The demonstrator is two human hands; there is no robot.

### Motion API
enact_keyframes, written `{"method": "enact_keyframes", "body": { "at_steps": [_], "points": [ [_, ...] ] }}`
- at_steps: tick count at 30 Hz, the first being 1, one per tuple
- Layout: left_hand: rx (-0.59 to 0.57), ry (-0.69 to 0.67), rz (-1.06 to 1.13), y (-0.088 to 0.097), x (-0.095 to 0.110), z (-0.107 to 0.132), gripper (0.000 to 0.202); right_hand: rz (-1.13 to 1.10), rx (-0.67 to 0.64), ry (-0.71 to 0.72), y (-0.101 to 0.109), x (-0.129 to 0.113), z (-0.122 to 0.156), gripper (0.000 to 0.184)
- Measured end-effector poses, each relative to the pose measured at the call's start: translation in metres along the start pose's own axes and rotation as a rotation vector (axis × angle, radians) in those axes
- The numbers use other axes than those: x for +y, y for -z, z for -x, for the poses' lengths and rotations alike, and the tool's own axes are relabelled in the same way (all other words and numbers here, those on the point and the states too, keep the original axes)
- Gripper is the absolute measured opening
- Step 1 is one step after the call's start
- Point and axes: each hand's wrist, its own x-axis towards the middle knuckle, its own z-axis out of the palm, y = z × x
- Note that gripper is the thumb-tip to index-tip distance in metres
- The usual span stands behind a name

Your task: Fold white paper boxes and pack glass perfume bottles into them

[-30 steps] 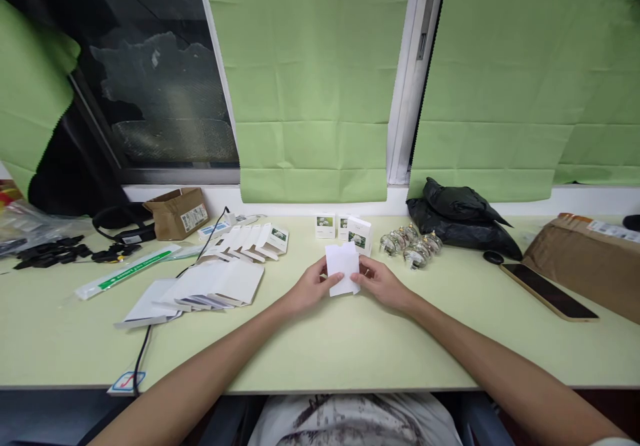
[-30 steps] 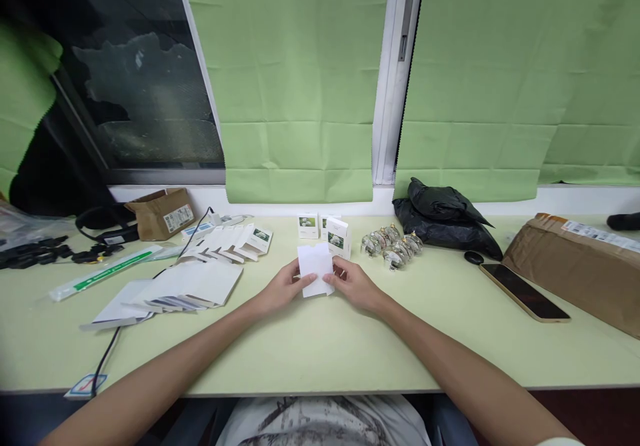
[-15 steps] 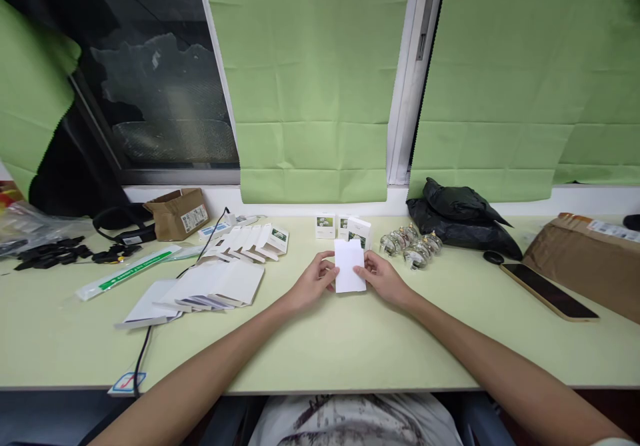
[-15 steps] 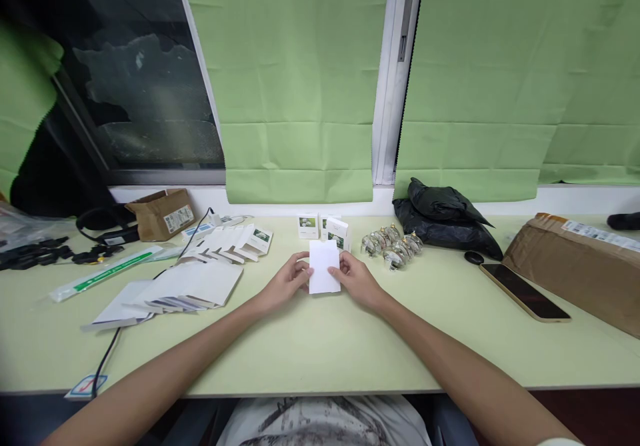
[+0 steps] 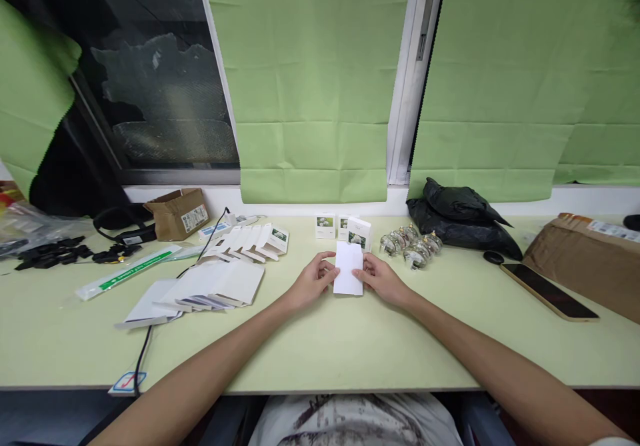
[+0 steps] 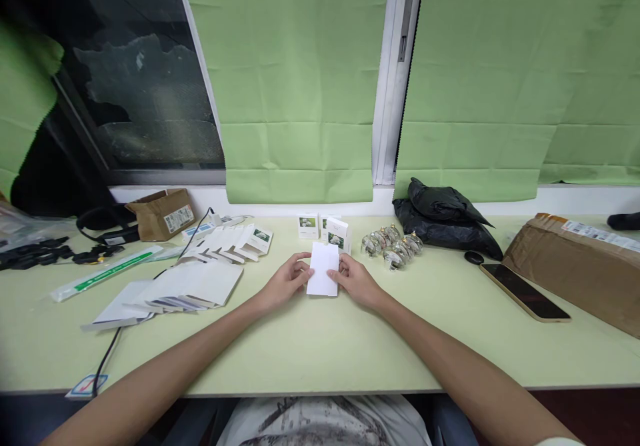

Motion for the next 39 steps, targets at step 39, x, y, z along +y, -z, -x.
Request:
{"method": "enact_keyframes", "body": {
  "at_steps": [39],
  "points": [
    [0.315, 0.368, -1.543, 0.111, 0.041, -0.032, 0.047, 0.400, -0.092, 0.007, -0.002, -0.019, 0.011, 0.032]
  ]
}}
